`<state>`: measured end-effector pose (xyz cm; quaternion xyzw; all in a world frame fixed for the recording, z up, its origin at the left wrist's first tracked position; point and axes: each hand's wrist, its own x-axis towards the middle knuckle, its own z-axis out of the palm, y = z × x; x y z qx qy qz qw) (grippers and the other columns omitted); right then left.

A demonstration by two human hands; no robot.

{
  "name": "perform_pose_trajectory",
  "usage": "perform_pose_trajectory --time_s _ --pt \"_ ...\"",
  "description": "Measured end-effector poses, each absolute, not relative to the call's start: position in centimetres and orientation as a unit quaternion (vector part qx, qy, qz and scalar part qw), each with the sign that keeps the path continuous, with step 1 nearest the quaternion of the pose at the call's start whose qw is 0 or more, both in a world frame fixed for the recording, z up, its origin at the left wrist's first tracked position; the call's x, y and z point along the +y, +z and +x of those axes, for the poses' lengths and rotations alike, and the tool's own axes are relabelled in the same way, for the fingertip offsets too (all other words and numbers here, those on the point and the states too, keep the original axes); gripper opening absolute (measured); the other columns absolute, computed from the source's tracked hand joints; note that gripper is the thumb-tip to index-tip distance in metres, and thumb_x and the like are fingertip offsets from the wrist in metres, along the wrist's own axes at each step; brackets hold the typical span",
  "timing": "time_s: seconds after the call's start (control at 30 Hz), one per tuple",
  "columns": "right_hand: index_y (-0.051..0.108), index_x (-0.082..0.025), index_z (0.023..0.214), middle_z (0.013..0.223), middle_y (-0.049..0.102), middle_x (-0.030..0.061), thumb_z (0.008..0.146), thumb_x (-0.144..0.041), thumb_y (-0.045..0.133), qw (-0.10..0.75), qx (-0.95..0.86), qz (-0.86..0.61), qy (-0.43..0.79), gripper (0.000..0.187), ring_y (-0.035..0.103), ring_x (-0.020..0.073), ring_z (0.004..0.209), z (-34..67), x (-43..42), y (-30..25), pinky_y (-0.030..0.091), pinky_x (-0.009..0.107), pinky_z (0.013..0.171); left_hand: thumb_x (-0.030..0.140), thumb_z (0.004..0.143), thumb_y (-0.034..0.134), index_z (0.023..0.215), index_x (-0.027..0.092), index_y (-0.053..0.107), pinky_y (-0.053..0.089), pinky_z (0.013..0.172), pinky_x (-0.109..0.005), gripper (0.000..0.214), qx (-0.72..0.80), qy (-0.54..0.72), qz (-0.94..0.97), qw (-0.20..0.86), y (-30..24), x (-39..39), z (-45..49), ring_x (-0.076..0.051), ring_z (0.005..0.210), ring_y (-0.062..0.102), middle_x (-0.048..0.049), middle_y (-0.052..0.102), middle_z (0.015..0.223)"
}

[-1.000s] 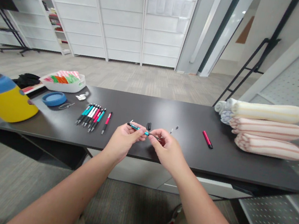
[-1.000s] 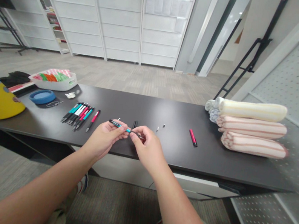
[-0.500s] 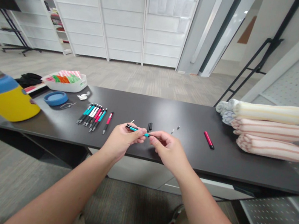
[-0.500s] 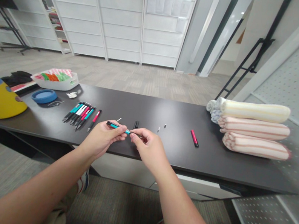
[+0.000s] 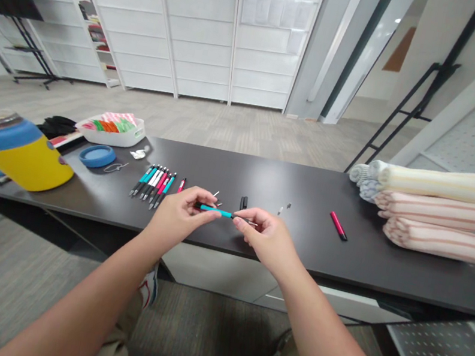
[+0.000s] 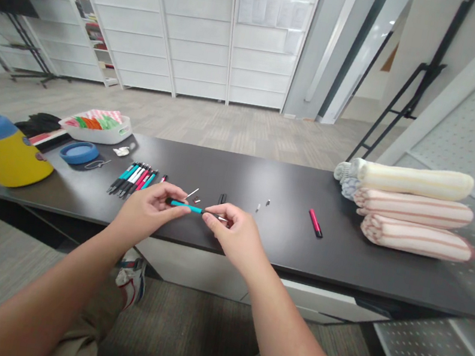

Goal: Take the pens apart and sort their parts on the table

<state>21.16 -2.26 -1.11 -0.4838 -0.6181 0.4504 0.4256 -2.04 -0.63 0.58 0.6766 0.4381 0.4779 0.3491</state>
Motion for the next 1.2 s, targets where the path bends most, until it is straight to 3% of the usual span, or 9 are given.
perform_pose_trajectory --time_s 0.1,0.23,0.4,0.6,0.8,1.0,1.2 --pt "0.079 -0.021 0.107 0.066 0.063 -0.0010 0.088 -0.051 0.072 0.411 -0.637 -0.481 0.441 0.036 0.054 0.0140 0.058 20.5 -2.2 -1.2 0.039 0.025 0.053 0.037 0.091 0.075 0.104 0.027 0.079 0.052 0.093 -0.036 0.017 0.404 0.357 0.823 0.176 0.5 -0.8 -3.8 -0.025 0.098 0.069 -0.0073 0.078 0.102" --pt "0.081 -0.023 0.104 0.072 0.069 0.0000 0.089 -0.046 0.073 0.401 -0.678 -0.476 0.391 0.028 0.057 0.0144 0.063 19.7 -2.0 -1.3 0.042 0.026 0.059 0.035 0.101 0.060 0.114 0.026 0.077 0.048 0.094 -0.038 0.023 0.387 0.281 0.875 0.076 0.3 -0.8 -5.3 -0.026 0.101 0.067 -0.0094 0.077 0.105" --pt "0.081 -0.025 0.105 0.078 0.073 0.0005 0.090 -0.042 0.074 0.400 -0.694 -0.475 0.363 0.024 0.060 0.0155 0.067 19.2 -1.8 -1.5 0.045 0.028 0.063 0.031 0.102 0.057 0.116 0.024 0.076 0.046 0.098 -0.042 0.025 0.360 0.259 0.893 0.078 0.1 -0.6 -5.7 -0.028 0.104 0.066 -0.0110 0.077 0.108" --pt "0.080 -0.024 0.103 0.085 0.077 0.0010 0.090 -0.037 0.074 0.403 -0.703 -0.469 0.351 0.019 0.061 0.0148 0.068 18.8 -1.8 -1.7 0.046 0.028 0.066 0.027 0.103 0.053 0.137 0.023 0.065 0.045 0.092 -0.041 0.036 0.372 0.237 0.897 0.038 -0.6 -1.2 -4.4 -0.028 0.104 0.065 -0.0132 0.073 0.118" --pt "0.081 -0.024 0.103 0.081 0.075 0.0006 0.088 -0.038 0.075 0.410 -0.693 -0.475 0.354 0.021 0.059 0.0145 0.066 19.4 -1.5 -1.9 0.045 0.027 0.064 0.030 0.108 0.046 0.118 0.020 0.067 0.043 0.084 -0.038 0.025 0.382 0.148 0.911 -0.032 0.2 -0.7 -3.8 -0.026 0.095 0.065 -0.0092 0.072 0.101" --pt "0.080 -0.024 0.104 0.073 0.069 -0.0011 0.088 -0.041 0.075 0.414 -0.674 -0.503 0.348 0.024 0.056 0.0142 0.064 20.1 -1.6 -2.0 0.044 0.027 0.063 0.019 0.106 0.042 0.119 0.017 0.062 0.046 0.090 -0.040 0.024 0.397 0.125 0.908 -0.054 0.4 -0.6 -4.4 -0.026 0.101 0.065 -0.0088 0.069 0.106" --pt "0.078 -0.025 0.106 0.079 0.073 -0.0009 0.090 -0.037 0.073 0.396 -0.694 -0.493 0.344 0.020 0.057 0.0134 0.064 19.9 -1.8 -1.9 0.045 0.027 0.064 0.036 0.110 0.043 0.110 0.019 0.063 0.049 0.083 -0.034 0.026 0.394 0.141 0.908 -0.025 -1.3 0.0 -4.1 -0.023 0.095 0.068 -0.0072 0.071 0.101"
